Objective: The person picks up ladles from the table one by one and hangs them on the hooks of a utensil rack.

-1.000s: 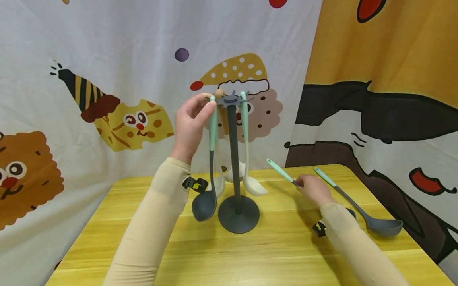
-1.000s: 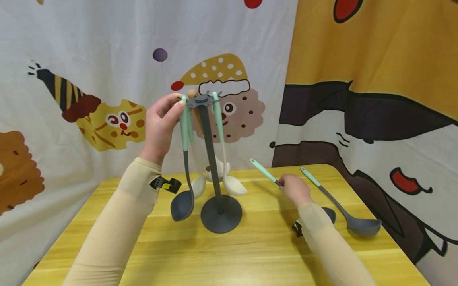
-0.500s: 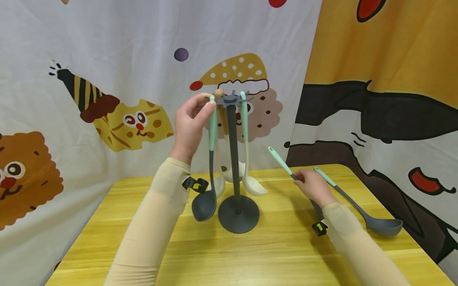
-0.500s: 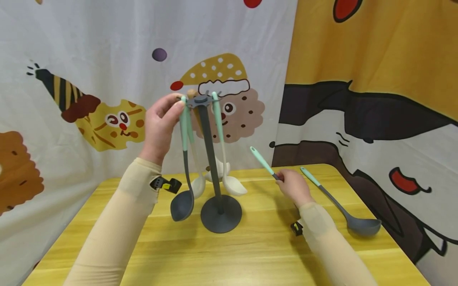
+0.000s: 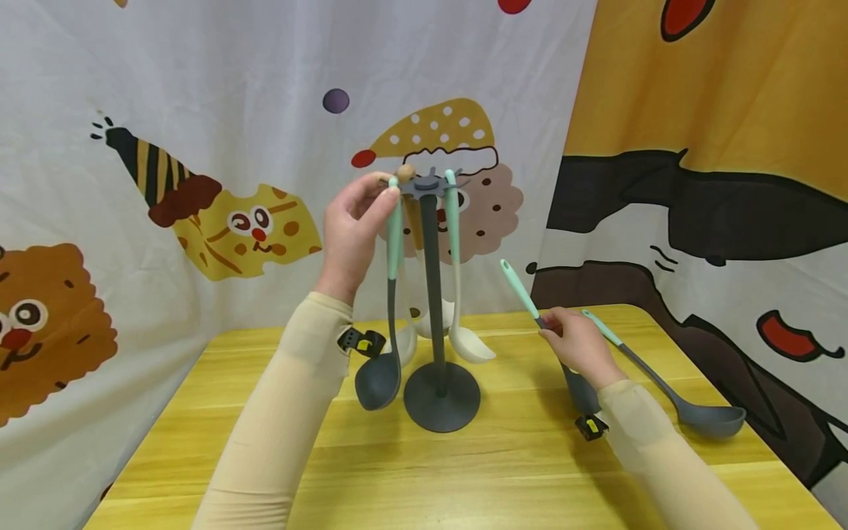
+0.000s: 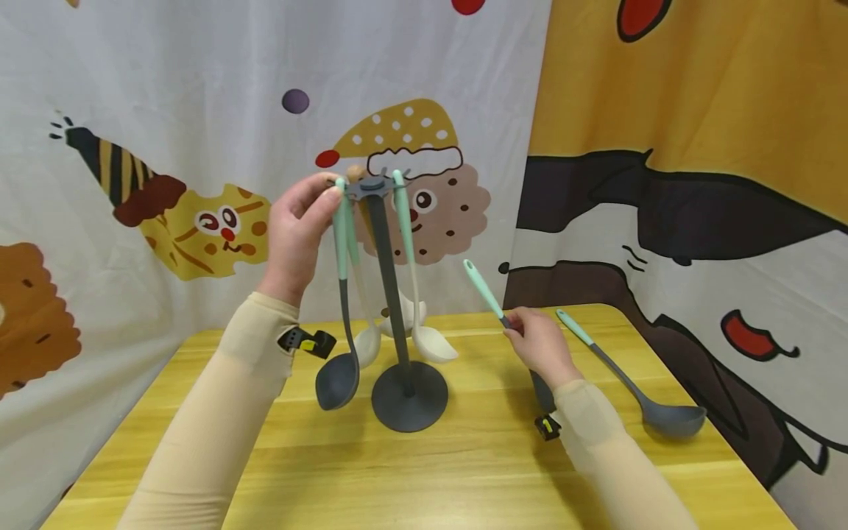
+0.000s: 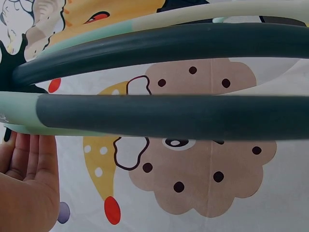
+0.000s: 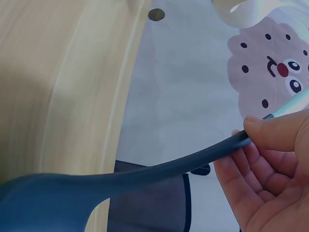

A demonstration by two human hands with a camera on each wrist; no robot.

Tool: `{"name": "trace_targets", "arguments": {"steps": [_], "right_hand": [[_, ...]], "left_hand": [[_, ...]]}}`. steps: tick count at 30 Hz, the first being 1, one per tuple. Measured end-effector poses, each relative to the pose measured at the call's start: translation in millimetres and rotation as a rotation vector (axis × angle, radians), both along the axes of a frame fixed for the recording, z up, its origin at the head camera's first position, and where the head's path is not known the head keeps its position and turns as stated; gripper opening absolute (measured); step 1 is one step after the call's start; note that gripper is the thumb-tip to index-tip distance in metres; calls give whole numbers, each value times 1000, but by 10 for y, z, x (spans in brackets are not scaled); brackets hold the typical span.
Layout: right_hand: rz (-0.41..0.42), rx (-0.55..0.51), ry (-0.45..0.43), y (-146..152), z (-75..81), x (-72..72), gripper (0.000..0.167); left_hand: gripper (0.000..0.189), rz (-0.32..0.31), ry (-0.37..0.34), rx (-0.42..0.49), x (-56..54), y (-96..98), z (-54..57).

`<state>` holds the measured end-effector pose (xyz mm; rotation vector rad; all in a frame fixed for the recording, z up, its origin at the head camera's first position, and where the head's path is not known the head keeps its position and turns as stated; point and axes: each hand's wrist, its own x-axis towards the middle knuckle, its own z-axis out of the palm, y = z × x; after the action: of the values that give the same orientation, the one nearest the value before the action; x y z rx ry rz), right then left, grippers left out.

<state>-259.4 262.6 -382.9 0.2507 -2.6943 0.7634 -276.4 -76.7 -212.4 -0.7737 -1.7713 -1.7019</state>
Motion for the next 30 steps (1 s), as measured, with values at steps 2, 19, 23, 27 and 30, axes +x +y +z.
{"name": "trace_targets", "arguments": {"steps": [2,19,23,27,30], "right_hand": [[2,-11,15,-12,13,14,17],[38,-119,86,-182,201,130,19],[60,-137,89,-254,269,165,17],[82,-156,94,-308,309,191,16],[96,-165,101,-349,341,219,16]], "left_hand": [[36,-2,1,2,-2,2,0],[37,3,10,-5,4,-5,-2],[38,2,9,-1,-2,-8,-3],[38,-1,11,0,-6,-8,-3],[38,0,8,0,-6,-7,-3]]}}
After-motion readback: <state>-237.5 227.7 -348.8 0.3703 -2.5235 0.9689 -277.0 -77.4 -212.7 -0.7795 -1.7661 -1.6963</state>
